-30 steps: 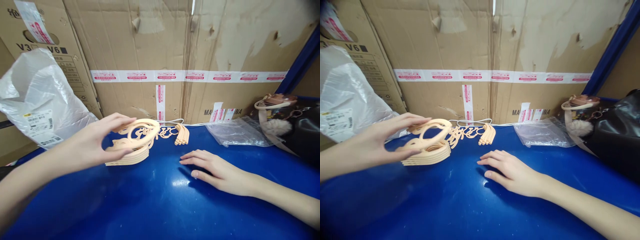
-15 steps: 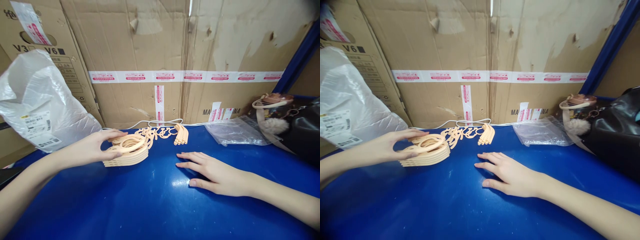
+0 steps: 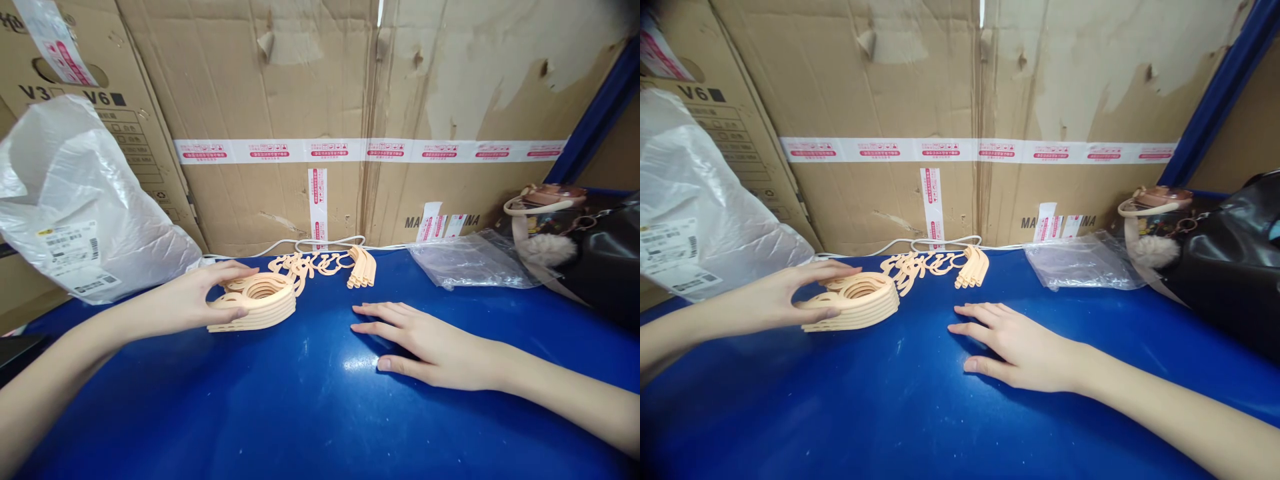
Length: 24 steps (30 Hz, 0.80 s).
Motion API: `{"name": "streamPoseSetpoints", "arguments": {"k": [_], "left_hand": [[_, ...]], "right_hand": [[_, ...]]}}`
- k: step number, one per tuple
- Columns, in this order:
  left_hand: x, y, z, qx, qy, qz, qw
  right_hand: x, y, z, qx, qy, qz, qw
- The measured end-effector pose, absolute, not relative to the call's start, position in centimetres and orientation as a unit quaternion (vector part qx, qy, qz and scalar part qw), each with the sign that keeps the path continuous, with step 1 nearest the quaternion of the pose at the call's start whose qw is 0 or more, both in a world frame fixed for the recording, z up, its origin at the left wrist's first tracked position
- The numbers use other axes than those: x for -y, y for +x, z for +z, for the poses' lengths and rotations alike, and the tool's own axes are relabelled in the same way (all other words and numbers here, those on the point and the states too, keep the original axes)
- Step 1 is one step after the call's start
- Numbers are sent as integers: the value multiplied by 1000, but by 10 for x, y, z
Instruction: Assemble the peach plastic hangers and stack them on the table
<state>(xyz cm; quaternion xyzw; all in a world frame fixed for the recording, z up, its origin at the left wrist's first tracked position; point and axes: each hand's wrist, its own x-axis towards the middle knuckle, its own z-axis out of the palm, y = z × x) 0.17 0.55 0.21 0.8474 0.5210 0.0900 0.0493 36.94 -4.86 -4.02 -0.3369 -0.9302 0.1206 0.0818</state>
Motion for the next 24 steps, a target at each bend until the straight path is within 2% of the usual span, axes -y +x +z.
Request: {"name": "streamPoseSetpoints", "arguments": {"k": [9, 14, 24], "left_hand": [[-4, 1, 4, -526, 841, 98, 80], [-8, -10, 10, -527, 828, 164, 99], [-15, -25, 11, -544, 823, 130, 102]], "right_hand": [[48, 369, -40, 930, -337, 122, 81], [49, 368, -41, 931, -341, 109, 67], [49, 368, -44, 932, -335, 114, 84]]}}
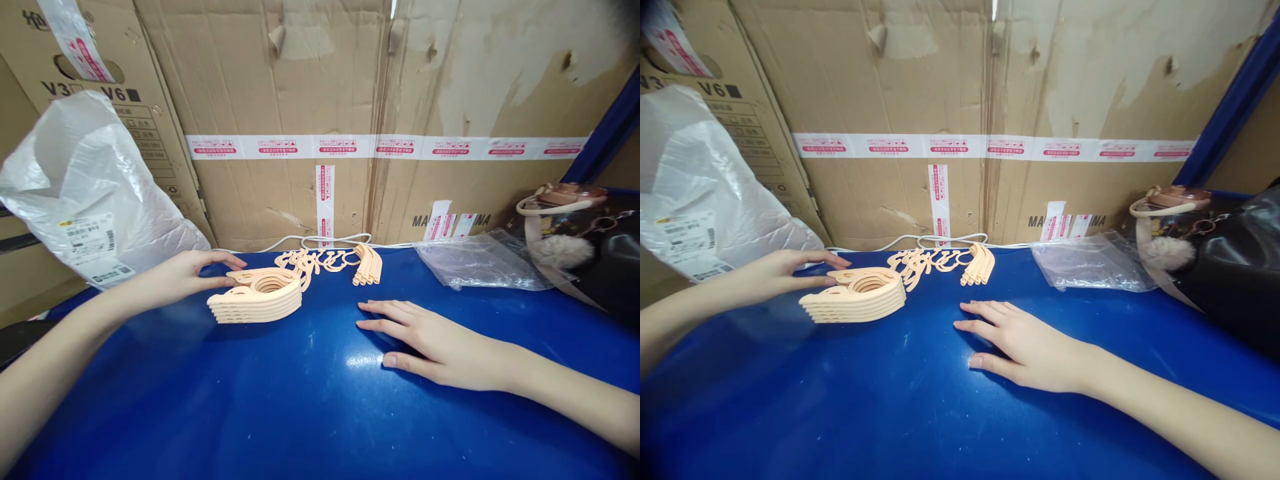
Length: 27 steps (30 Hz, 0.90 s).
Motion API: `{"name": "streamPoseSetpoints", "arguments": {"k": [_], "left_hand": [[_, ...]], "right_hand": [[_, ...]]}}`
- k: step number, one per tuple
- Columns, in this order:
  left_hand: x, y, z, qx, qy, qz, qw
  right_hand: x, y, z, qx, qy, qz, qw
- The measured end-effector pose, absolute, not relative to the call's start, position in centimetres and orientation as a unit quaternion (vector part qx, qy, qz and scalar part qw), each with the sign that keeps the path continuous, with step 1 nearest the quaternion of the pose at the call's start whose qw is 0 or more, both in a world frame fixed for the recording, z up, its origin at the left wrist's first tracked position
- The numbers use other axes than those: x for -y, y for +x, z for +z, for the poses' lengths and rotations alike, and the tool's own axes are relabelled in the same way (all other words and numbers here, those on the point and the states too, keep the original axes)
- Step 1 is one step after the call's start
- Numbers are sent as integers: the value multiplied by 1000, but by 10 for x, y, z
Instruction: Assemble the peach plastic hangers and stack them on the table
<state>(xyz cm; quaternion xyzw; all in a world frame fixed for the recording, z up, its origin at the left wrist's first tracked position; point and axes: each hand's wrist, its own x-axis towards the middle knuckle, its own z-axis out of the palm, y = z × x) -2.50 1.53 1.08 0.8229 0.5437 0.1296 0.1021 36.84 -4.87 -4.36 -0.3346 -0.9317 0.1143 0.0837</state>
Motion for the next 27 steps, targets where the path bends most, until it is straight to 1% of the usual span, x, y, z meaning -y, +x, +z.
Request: {"name": "streamPoseSetpoints", "arguments": {"k": [8, 15, 27], "left_hand": [[-13, -19, 11, -530, 831, 143, 92], [-15, -21, 10, -532, 831, 130, 96], [-17, -22, 5, -523, 838, 122, 99]], "right_hand": [[49, 367, -43, 931, -335, 117, 90], [50, 368, -43, 931, -339, 114, 77], [50, 368, -42, 931, -333, 121, 89]]}}
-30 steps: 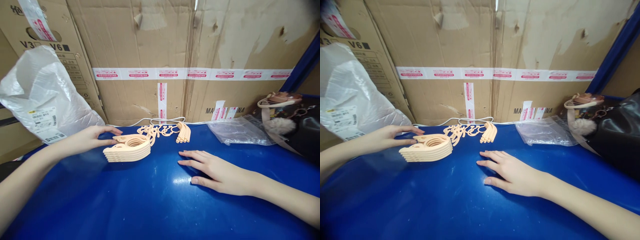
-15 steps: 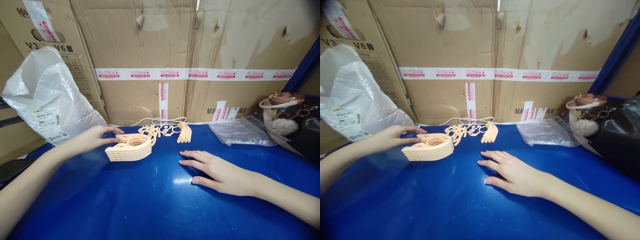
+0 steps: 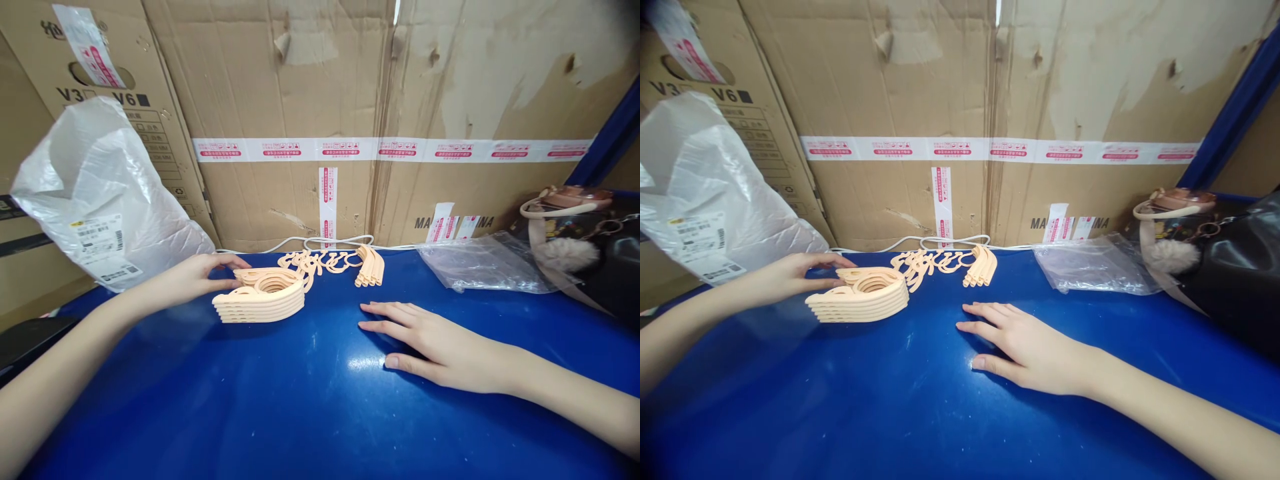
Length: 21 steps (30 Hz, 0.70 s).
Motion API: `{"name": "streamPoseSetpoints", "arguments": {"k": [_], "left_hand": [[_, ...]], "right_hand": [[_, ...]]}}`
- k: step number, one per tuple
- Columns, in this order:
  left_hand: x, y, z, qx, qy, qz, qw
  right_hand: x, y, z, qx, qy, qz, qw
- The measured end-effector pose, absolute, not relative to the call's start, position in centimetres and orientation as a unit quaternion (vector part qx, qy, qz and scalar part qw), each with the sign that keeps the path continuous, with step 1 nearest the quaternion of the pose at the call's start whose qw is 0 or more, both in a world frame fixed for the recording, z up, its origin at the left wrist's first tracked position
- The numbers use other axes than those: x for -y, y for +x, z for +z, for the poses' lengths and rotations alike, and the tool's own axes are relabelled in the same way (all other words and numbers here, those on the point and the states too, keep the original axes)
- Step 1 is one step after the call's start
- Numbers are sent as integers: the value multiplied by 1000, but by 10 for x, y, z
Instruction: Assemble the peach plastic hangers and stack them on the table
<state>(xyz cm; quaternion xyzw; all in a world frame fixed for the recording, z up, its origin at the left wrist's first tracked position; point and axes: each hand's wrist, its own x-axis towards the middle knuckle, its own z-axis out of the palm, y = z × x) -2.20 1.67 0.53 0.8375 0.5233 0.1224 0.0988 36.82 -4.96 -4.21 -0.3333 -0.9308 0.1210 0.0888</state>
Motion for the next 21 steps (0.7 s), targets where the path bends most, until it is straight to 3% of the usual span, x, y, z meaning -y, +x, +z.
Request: {"name": "streamPoseSetpoints", "arguments": {"k": [21], "left_hand": [[-27, -26, -2, -524, 840, 119, 76]], "right_hand": [[51, 368, -41, 931, -342, 104, 69]]}}
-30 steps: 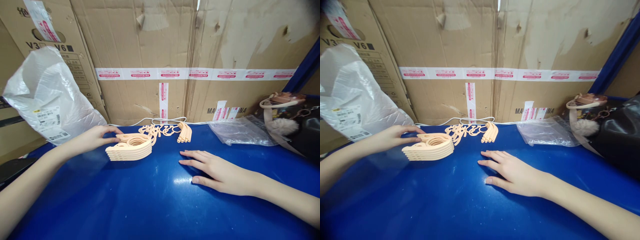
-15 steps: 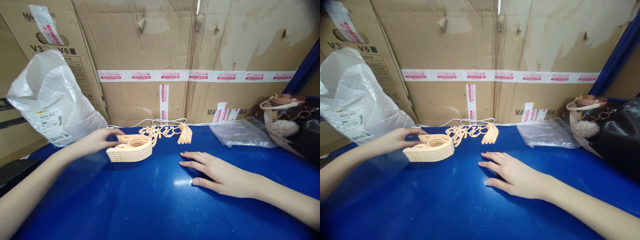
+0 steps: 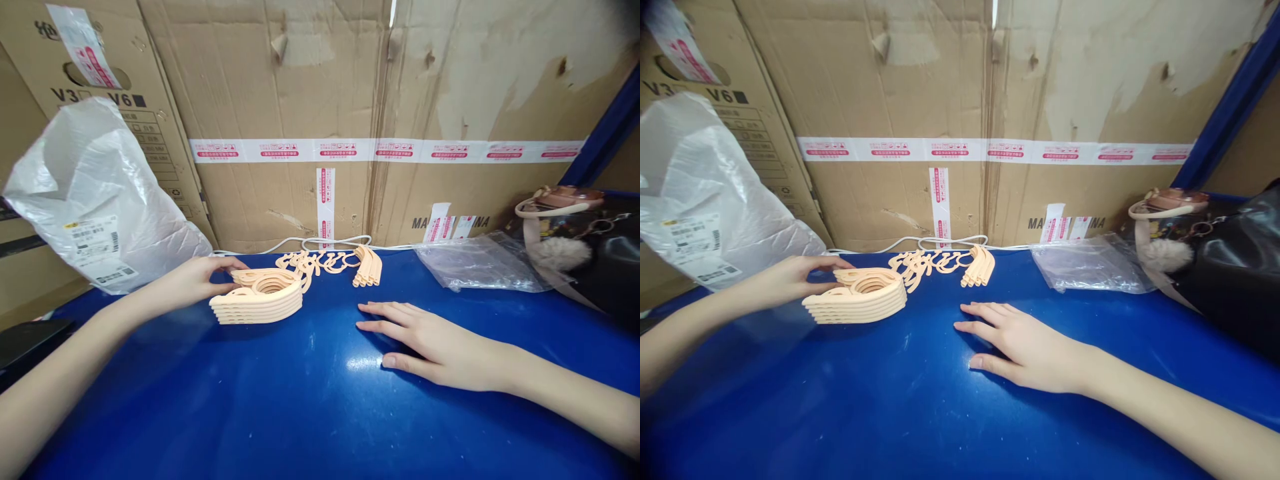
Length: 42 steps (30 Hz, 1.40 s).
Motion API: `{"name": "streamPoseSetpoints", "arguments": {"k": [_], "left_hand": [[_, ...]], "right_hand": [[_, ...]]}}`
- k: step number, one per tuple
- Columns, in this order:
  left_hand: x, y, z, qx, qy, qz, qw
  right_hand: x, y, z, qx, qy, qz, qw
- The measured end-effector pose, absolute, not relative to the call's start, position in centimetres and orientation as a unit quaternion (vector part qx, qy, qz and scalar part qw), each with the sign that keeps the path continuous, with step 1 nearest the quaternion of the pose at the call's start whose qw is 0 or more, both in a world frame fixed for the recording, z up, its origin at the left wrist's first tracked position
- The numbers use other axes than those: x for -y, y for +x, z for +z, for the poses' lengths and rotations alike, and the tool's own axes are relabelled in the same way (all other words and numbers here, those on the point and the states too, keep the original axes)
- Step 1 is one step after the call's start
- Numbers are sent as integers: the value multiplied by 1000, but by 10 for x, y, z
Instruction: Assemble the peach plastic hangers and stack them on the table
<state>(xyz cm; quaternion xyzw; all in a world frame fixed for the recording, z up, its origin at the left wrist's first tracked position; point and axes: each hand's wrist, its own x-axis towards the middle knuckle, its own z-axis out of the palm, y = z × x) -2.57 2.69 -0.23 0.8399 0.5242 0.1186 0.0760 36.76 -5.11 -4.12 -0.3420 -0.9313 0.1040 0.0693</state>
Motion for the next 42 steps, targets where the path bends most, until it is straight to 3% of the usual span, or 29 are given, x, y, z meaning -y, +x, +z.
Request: {"name": "streamPoseSetpoints", "arguments": {"k": [42], "left_hand": [[-37, -29, -19, -542, 831, 90, 85]], "right_hand": [[49, 367, -42, 932, -348, 88, 49]]}}
